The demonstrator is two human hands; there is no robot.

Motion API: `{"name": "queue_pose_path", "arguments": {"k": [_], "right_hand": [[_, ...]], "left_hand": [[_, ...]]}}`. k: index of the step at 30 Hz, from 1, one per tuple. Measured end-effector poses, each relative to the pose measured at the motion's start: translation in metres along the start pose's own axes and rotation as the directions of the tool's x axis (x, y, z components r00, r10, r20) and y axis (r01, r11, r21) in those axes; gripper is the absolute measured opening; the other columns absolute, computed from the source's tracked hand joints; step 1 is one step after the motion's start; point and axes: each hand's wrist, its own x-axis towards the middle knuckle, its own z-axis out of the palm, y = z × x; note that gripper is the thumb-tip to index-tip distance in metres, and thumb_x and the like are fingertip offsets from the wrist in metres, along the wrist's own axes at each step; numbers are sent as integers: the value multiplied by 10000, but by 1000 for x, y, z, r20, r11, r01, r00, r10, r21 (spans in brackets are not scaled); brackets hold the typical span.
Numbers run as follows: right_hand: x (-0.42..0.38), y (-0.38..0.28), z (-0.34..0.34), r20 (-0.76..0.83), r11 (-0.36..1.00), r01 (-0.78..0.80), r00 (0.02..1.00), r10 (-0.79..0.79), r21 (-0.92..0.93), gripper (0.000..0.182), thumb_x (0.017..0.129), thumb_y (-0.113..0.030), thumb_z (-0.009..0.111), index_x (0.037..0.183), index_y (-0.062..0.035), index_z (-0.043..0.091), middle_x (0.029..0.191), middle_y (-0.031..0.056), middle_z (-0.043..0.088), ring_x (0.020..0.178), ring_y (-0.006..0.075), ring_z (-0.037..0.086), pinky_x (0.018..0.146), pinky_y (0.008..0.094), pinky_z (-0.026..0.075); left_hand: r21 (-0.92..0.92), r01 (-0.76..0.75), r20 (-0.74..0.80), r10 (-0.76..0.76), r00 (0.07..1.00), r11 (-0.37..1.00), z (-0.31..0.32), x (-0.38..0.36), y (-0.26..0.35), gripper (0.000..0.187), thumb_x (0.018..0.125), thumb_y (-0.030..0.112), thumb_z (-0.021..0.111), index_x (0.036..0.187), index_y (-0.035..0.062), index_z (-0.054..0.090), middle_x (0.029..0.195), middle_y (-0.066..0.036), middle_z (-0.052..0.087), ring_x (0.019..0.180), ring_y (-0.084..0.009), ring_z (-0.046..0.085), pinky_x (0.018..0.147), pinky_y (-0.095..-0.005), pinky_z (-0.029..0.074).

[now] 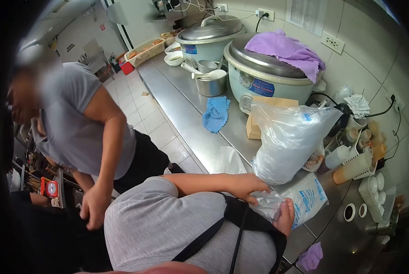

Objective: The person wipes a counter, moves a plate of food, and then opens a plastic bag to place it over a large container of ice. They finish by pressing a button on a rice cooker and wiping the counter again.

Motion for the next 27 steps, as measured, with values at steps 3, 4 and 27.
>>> {"name": "queue_pose_path", "arguments": {"k": [3, 4, 27], "right_hand": [[1, -9, 15, 169, 986, -29, 986, 1, 167, 485, 759, -453, 512, 1066, -91, 409, 992, 97, 512, 903, 235, 501, 787, 373, 405], [-2, -9, 17, 213, 984, 40, 974, -77, 175, 573, 727, -490, 529, 1114, -95, 374, 1030, 97, 493, 929, 239, 488, 789, 378, 403], [-21, -10, 2, -120, 940, 306, 938, -325, -154, 236, 833, -82, 452, 1048, 14, 429, 1013, 125, 517, 916, 218, 522, 809, 335, 418]], "left_hand": [[-137, 84, 10, -83, 996, 987, 8, -2, 2, 235, 763, 261, 543, 852, 48, 503, 763, -155, 539, 721, -310, 532, 618, -361, 401], [-186, 49, -82, -65, 995, 981, 9, -7, 3, 208, 776, 247, 527, 797, 42, 496, 715, -153, 533, 678, -309, 532, 587, -362, 396], [-306, 53, -196, -117, 974, 951, -26, -21, 19, 231, 776, 285, 563, 833, 65, 525, 540, -21, 449, 499, -104, 425, 476, -250, 346]]}}
